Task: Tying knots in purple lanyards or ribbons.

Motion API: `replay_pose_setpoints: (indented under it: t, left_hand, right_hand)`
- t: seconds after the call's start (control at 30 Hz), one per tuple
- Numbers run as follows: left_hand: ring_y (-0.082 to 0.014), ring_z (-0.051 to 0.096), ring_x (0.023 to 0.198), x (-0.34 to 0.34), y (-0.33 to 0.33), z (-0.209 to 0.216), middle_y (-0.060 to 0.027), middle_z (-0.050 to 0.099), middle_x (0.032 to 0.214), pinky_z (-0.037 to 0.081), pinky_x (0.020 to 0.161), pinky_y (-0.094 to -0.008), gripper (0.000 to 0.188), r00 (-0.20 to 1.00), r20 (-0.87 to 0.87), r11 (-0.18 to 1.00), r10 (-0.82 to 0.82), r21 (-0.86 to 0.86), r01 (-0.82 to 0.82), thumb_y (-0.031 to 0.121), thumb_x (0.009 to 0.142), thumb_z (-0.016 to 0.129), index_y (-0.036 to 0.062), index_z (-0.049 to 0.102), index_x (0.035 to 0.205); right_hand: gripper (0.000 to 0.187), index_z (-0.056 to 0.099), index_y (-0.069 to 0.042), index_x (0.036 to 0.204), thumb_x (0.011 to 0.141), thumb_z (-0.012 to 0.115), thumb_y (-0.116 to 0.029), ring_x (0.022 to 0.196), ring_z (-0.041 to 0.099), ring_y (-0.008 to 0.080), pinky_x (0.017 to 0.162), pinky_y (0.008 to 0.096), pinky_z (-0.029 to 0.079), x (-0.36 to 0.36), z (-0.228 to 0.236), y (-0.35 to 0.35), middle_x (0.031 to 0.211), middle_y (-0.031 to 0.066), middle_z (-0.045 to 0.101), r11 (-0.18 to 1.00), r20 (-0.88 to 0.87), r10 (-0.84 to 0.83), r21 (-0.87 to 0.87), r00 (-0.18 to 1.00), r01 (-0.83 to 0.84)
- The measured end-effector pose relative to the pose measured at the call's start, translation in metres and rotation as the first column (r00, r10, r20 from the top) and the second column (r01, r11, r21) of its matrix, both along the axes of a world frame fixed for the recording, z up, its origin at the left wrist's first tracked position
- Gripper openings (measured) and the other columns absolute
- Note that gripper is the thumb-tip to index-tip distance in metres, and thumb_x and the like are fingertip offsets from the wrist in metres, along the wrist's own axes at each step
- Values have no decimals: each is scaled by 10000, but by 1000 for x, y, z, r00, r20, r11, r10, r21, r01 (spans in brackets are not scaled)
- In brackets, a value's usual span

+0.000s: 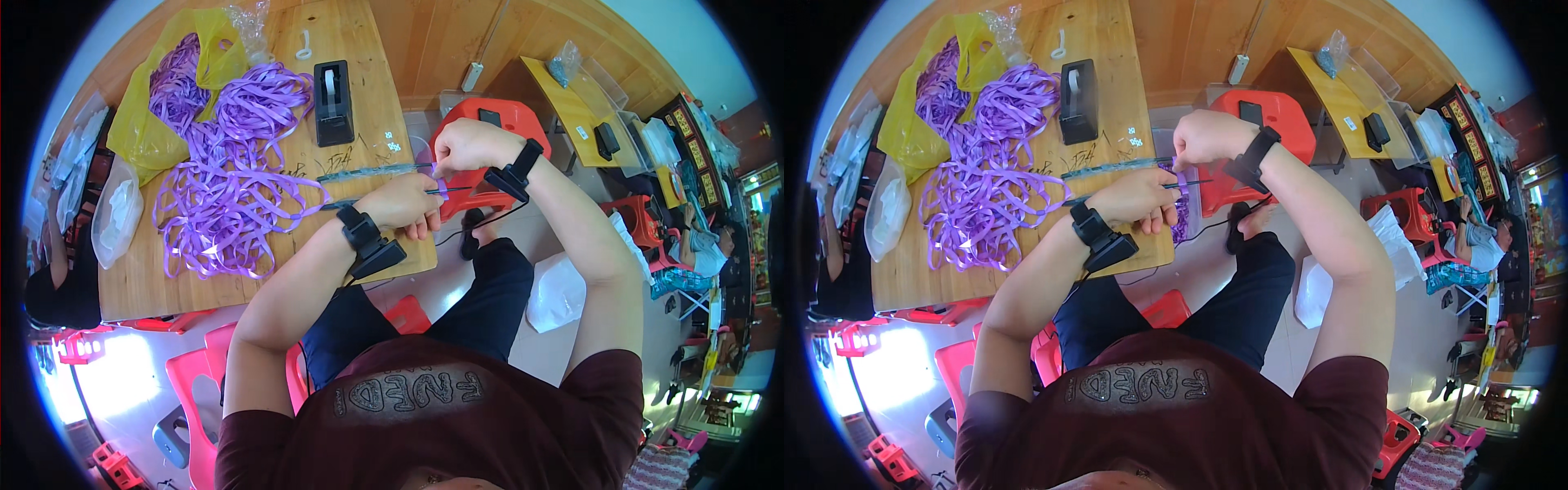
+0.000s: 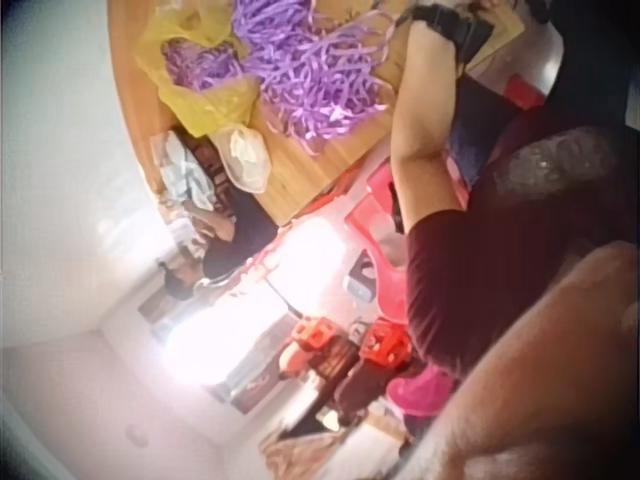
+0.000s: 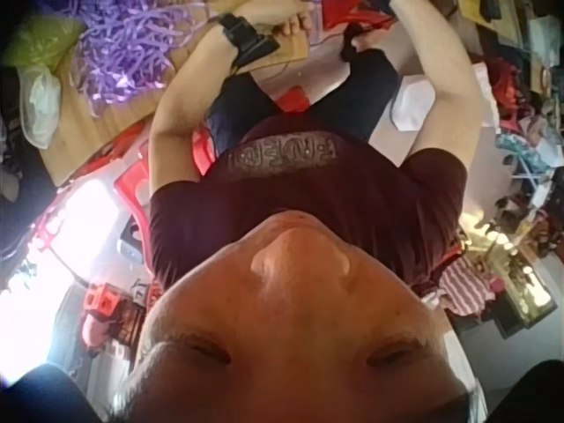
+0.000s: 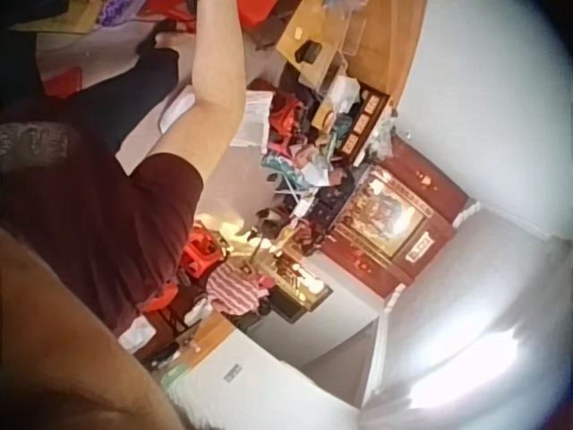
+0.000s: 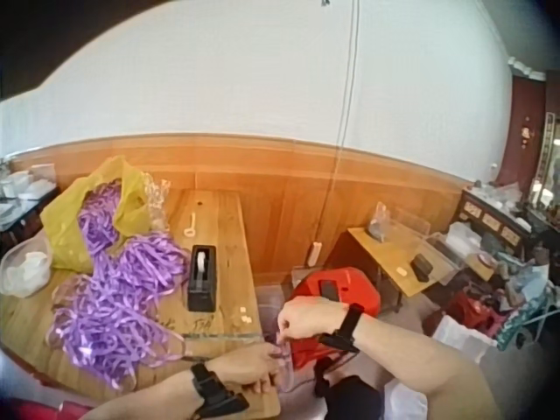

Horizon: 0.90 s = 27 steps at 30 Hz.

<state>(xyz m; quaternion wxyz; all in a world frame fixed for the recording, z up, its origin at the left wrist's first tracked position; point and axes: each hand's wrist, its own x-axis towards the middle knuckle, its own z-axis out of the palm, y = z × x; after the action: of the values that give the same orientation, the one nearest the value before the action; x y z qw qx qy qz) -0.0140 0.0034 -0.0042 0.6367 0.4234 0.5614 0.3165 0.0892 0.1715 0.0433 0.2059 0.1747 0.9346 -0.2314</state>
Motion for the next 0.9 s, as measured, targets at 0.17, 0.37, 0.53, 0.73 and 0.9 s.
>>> replay_pose_setpoints:
  t: [0.17, 0.37, 0.53, 0.73, 0.9]
  left_hand:
    - [-159, 623, 500, 3, -1, 3, -136, 666, 762, 493, 418, -265, 359, 999, 10, 999, 35, 11, -35, 128, 1008, 463, -122, 448, 1265]
    - [-147, 623, 494, 4, 0, 7, -125, 666, 766, 499, 420, -261, 300, 1000, -27, 1000, 2, -13, -2, 143, 1011, 459, -97, 493, 1188]
    - [-112, 593, 476, 4, -1, 11, -99, 667, 765, 451, 376, -246, 235, 999, -41, 1000, 1, -21, -2, 196, 1014, 484, -22, 501, 1099]
    - [-109, 596, 485, 4, 2, 7, -96, 660, 773, 456, 390, -234, 308, 1000, -17, 998, 24, -53, -25, 195, 1014, 486, -48, 485, 1204]
    - [-139, 612, 505, 3, 0, 9, -128, 658, 784, 484, 417, -248, 241, 999, -30, 999, 19, -37, -21, 157, 1011, 447, -57, 519, 1094]
  right_hand:
    - [89, 701, -95, 819, 777, 743, -161, 878, 641, 240, 732, 333, 508, 9, -1, -2, 999, 77, 668, 974, -250, 176, 183, 952, -131]
    - [118, 740, -99, 904, 799, 684, -102, 1110, 552, 288, 953, 368, 462, 13, -16, 5, 1269, 102, 582, 915, -337, 401, 119, 852, -384]
    - [174, 755, -113, 960, 807, 677, -89, 1164, 528, 287, 998, 380, 433, 10, -20, -5, 1273, 123, 583, 926, -203, 371, 157, 906, -344]
    - [125, 684, -59, 996, 929, 647, -157, 1036, 617, 195, 888, 318, 485, 41, -42, 17, 1122, 102, 639, 900, -462, -95, -418, 882, -122]
    - [494, 641, -43, 1083, 941, 608, -515, 928, 612, 156, 854, 308, 468, 75, -73, 11, 1019, 48, 649, 526, -123, -661, -780, 740, 340]
